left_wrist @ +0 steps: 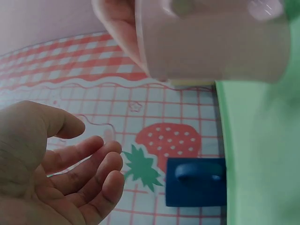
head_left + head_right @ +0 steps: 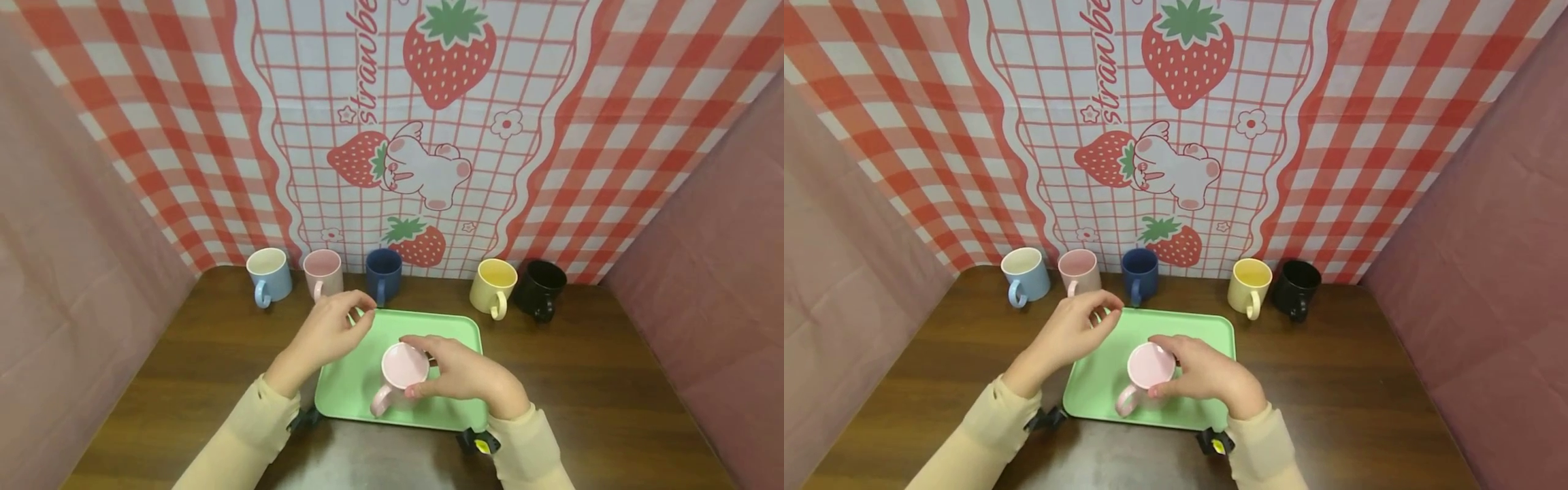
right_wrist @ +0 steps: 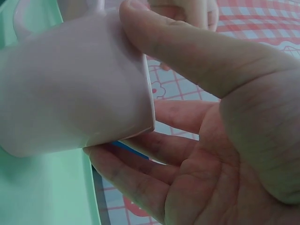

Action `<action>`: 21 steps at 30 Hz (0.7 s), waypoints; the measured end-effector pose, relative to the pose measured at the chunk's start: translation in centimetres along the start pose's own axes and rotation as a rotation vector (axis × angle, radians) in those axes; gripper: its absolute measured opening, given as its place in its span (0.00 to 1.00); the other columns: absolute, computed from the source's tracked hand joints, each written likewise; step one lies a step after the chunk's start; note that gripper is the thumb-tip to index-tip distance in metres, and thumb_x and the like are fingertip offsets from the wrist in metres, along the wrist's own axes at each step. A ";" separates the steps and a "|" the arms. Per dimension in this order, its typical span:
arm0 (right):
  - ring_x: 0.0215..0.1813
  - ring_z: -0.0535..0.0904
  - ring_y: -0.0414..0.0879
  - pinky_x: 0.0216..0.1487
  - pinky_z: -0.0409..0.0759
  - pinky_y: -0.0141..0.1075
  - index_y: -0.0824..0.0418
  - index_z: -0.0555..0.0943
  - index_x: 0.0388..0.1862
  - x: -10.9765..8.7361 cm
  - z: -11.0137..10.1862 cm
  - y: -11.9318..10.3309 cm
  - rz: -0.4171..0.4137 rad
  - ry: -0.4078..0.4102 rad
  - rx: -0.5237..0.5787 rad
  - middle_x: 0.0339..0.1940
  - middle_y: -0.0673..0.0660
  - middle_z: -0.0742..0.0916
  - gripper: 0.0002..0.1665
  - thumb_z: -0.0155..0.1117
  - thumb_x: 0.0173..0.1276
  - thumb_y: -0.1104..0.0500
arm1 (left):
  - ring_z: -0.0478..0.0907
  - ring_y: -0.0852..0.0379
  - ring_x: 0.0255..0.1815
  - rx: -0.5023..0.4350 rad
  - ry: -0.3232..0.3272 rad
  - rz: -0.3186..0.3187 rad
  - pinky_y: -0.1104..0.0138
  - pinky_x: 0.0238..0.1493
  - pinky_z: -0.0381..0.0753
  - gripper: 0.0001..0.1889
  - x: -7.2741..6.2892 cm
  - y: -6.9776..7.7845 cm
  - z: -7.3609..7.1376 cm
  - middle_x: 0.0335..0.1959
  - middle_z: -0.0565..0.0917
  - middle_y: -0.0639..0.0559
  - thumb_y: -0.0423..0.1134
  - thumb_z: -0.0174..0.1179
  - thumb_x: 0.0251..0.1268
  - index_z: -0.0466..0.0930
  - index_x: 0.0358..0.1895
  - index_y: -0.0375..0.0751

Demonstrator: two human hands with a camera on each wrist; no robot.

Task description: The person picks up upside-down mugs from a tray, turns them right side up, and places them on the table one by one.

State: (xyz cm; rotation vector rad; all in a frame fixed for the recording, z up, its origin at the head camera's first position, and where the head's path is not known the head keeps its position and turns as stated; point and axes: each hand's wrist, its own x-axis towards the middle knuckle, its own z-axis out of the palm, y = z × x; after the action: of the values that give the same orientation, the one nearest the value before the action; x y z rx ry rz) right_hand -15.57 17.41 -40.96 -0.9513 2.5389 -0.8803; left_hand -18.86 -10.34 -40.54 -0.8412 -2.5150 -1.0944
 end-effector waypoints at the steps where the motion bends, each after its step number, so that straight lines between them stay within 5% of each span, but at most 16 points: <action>1: 0.63 0.83 0.53 0.62 0.84 0.48 0.67 0.74 0.80 0.0 0.0 0.1 -0.006 0.003 -0.004 0.67 0.61 0.86 0.50 0.84 0.67 0.46 | 0.85 0.59 0.35 -0.005 -0.003 0.005 0.67 0.35 0.85 0.05 -0.1 0.2 -0.1 0.38 0.90 0.53 0.34 0.66 0.73 0.90 0.45 0.41; 10: 0.61 0.83 0.49 0.61 0.85 0.50 0.67 0.75 0.79 -0.2 0.0 0.2 -0.009 0.018 0.005 0.64 0.58 0.87 0.50 0.86 0.65 0.47 | 0.83 0.61 0.34 -0.048 -0.047 -0.031 0.65 0.35 0.86 0.05 -0.6 1.1 -0.6 0.36 0.90 0.57 0.35 0.67 0.73 0.91 0.45 0.42; 21: 0.62 0.82 0.51 0.61 0.84 0.50 0.62 0.76 0.79 -0.1 0.8 1.5 -0.097 0.085 0.001 0.64 0.59 0.86 0.51 0.80 0.68 0.34 | 0.85 0.59 0.34 -0.067 -0.070 -0.031 0.68 0.34 0.85 0.05 -1.3 0.7 -0.7 0.36 0.90 0.57 0.35 0.67 0.73 0.91 0.45 0.43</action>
State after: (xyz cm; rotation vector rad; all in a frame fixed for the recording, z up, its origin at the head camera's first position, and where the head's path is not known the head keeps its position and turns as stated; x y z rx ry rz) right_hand -15.85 18.06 -42.48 -1.0658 2.5806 -0.9692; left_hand -17.40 -10.96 -40.27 -0.8762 -2.5693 -1.1845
